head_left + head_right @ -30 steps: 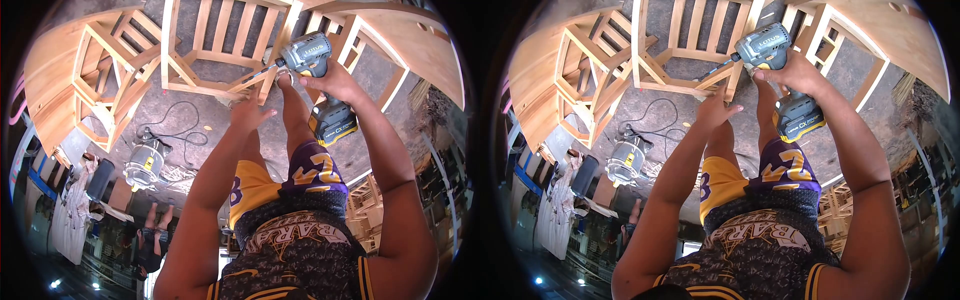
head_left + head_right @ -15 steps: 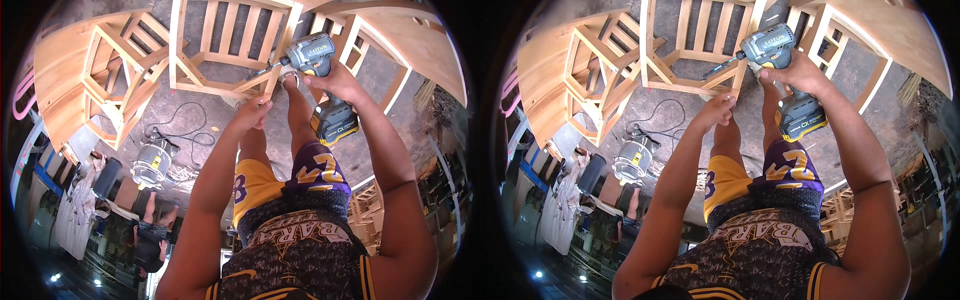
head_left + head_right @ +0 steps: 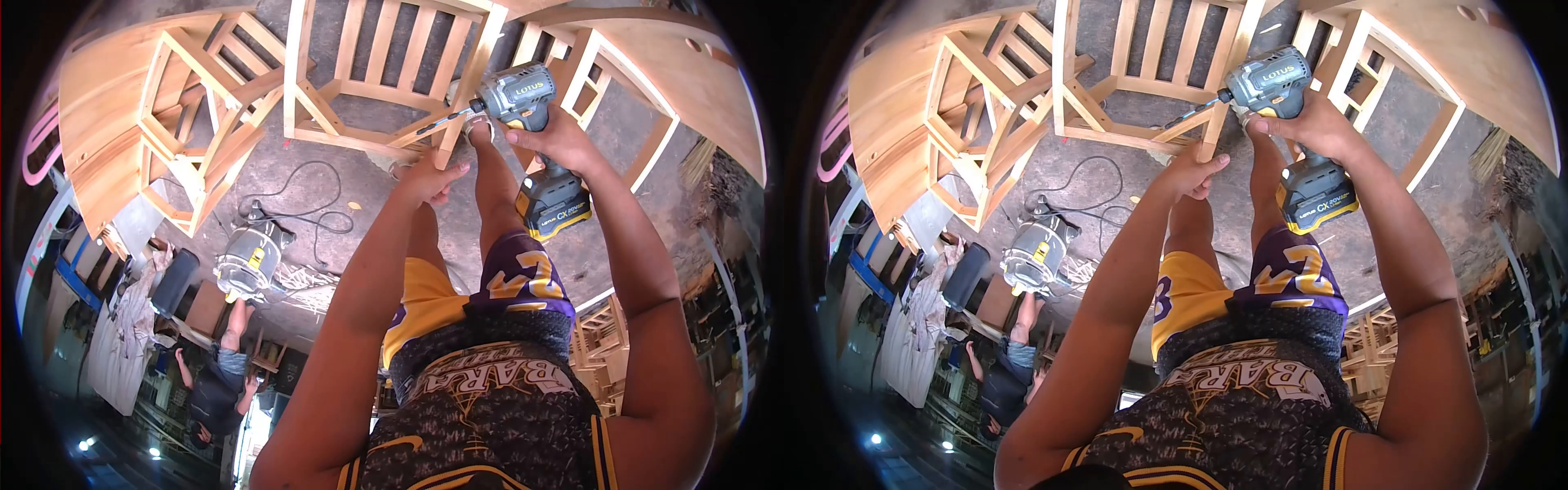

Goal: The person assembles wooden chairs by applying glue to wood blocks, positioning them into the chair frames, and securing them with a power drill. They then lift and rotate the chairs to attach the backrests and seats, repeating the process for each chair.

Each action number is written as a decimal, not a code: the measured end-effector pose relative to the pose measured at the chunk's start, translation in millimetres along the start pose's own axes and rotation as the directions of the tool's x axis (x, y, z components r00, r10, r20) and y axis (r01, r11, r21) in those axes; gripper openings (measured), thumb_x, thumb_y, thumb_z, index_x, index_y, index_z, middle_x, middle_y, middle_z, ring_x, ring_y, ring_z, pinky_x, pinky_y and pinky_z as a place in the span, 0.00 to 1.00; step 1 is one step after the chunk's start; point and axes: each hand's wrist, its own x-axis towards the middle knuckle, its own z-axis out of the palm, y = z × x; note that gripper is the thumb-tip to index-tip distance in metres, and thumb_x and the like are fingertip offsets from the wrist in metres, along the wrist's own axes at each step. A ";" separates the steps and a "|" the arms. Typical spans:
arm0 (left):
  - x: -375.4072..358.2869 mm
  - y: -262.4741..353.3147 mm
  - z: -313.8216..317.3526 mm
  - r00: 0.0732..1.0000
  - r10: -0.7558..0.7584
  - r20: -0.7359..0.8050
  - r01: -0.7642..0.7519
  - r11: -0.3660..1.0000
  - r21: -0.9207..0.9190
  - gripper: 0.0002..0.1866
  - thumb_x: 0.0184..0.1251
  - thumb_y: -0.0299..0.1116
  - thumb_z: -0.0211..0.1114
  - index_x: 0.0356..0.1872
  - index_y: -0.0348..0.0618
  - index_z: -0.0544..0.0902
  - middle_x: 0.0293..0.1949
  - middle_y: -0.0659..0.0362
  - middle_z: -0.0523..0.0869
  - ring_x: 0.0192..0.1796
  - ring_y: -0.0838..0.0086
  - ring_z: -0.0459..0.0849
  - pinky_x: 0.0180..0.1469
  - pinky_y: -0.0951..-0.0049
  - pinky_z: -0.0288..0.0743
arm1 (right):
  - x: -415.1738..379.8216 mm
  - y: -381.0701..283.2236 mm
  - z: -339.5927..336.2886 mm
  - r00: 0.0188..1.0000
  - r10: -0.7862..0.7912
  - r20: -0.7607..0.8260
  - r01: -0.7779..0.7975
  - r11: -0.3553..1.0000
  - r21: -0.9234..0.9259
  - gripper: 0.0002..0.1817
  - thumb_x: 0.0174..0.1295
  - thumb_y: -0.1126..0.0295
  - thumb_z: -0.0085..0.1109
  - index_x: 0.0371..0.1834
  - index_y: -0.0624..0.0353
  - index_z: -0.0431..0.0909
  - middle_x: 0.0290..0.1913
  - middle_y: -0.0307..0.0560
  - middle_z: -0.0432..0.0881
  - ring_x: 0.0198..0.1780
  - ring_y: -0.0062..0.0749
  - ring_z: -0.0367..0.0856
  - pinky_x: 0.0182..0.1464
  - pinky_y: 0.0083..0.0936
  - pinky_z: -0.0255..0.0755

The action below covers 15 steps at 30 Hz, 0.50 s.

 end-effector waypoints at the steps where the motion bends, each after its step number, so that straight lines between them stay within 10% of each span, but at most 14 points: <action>1: -3.2 -0.7 1.6 0.999 0.011 -0.037 -0.011 1.000 -0.003 0.30 0.60 0.52 0.70 0.55 0.45 0.70 0.22 0.65 0.74 0.21 0.82 0.74 0.22 0.78 0.76 | -2.2 -3.8 -0.5 1.000 0.011 0.004 -0.011 0.999 0.035 0.37 0.47 0.46 0.75 0.47 0.67 0.73 0.28 0.40 0.78 0.21 0.20 0.75 0.25 0.20 0.72; 14: -11.8 -5.8 -1.9 0.980 0.200 -0.013 -0.198 0.975 0.099 0.49 0.50 0.54 0.75 0.67 0.40 0.60 0.26 0.58 0.80 0.17 0.75 0.77 0.20 0.78 0.74 | -2.9 -9.7 -2.6 0.999 0.012 0.035 -0.012 1.000 -0.002 0.38 0.48 0.46 0.74 0.48 0.68 0.73 0.31 0.44 0.81 0.24 0.23 0.78 0.27 0.21 0.74; 15: -26.3 13.0 -9.6 0.985 0.171 -0.012 -0.157 0.930 0.332 0.48 0.48 0.54 0.76 0.66 0.40 0.63 0.30 0.55 0.82 0.21 0.71 0.81 0.25 0.74 0.77 | -3.8 -11.2 -5.1 0.999 0.010 0.031 -0.010 1.000 -0.002 0.38 0.48 0.46 0.74 0.48 0.68 0.73 0.31 0.44 0.81 0.24 0.23 0.78 0.27 0.21 0.74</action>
